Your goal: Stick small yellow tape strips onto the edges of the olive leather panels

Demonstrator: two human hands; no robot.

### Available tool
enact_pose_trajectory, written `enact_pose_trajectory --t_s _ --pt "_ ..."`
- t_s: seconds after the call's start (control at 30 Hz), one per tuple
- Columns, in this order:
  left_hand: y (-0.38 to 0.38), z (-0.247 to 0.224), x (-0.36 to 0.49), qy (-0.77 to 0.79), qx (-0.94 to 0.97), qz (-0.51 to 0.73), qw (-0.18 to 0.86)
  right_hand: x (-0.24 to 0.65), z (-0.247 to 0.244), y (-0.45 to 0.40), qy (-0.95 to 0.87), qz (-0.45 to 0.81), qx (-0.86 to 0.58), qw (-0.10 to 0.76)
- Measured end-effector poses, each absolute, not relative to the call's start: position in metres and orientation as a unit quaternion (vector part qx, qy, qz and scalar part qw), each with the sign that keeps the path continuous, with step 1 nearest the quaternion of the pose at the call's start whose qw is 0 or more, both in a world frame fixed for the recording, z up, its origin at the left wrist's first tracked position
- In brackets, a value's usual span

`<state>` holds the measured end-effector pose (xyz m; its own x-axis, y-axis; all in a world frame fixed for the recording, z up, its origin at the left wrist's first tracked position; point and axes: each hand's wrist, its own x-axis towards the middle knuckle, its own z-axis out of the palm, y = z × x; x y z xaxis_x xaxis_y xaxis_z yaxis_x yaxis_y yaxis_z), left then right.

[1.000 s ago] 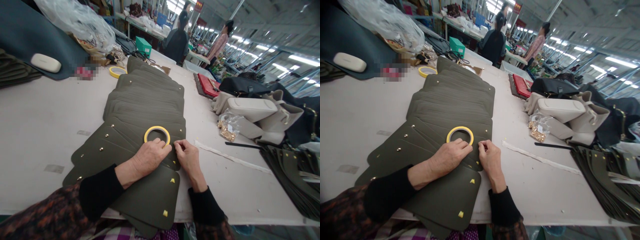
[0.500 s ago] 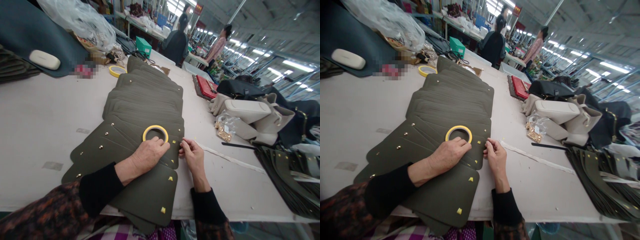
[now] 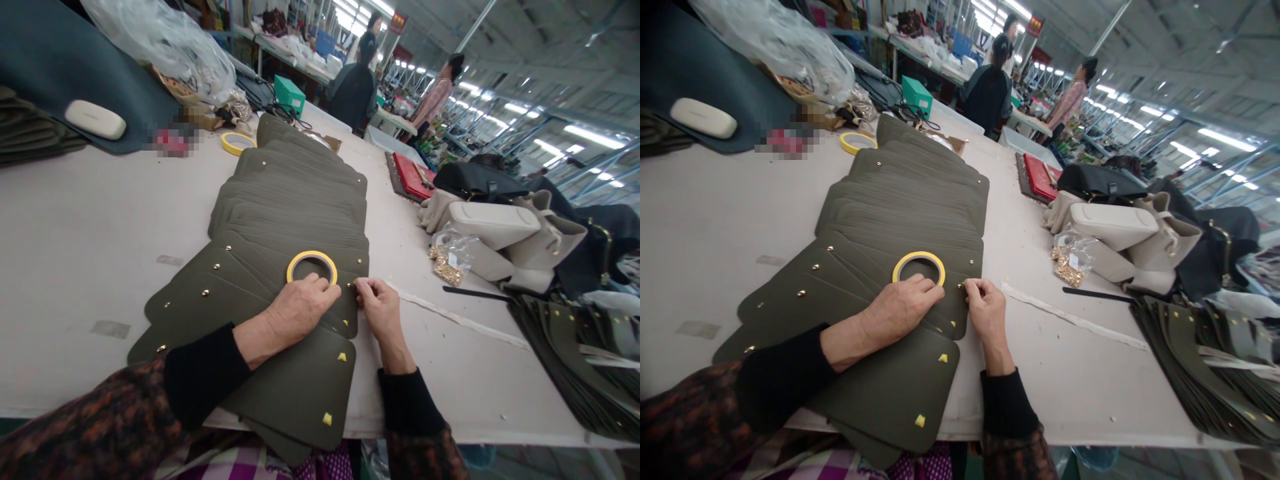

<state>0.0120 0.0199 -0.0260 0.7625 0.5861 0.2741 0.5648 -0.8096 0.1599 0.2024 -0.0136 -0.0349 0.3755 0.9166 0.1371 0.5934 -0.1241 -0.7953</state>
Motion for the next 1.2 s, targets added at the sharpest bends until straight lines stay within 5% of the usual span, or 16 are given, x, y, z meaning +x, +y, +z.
enact_pose_trajectory --t_s 0.13,0.53,0.8,0.97,1.2 --pt "0.02 -0.028 0.012 0.305 0.937 0.163 0.035 0.202 -0.035 -0.018 -0.523 0.233 -0.71 0.41" --pt "0.019 -0.028 0.012 0.308 0.936 0.168 0.036 0.193 -0.044 -0.018 -0.648 0.002 -0.713 0.268" --pt "0.02 -0.027 0.012 0.311 0.935 0.164 0.043 0.211 -0.035 -0.022 -0.573 0.078 -0.715 0.392" --pt "0.019 -0.027 0.012 0.309 0.936 0.166 0.037 0.221 -0.029 -0.03 -0.77 -0.055 -0.585 0.249" --pt "0.02 -0.028 0.01 0.298 0.936 0.178 0.051 0.211 -0.022 -0.009 -0.827 -0.067 -0.553 0.084"
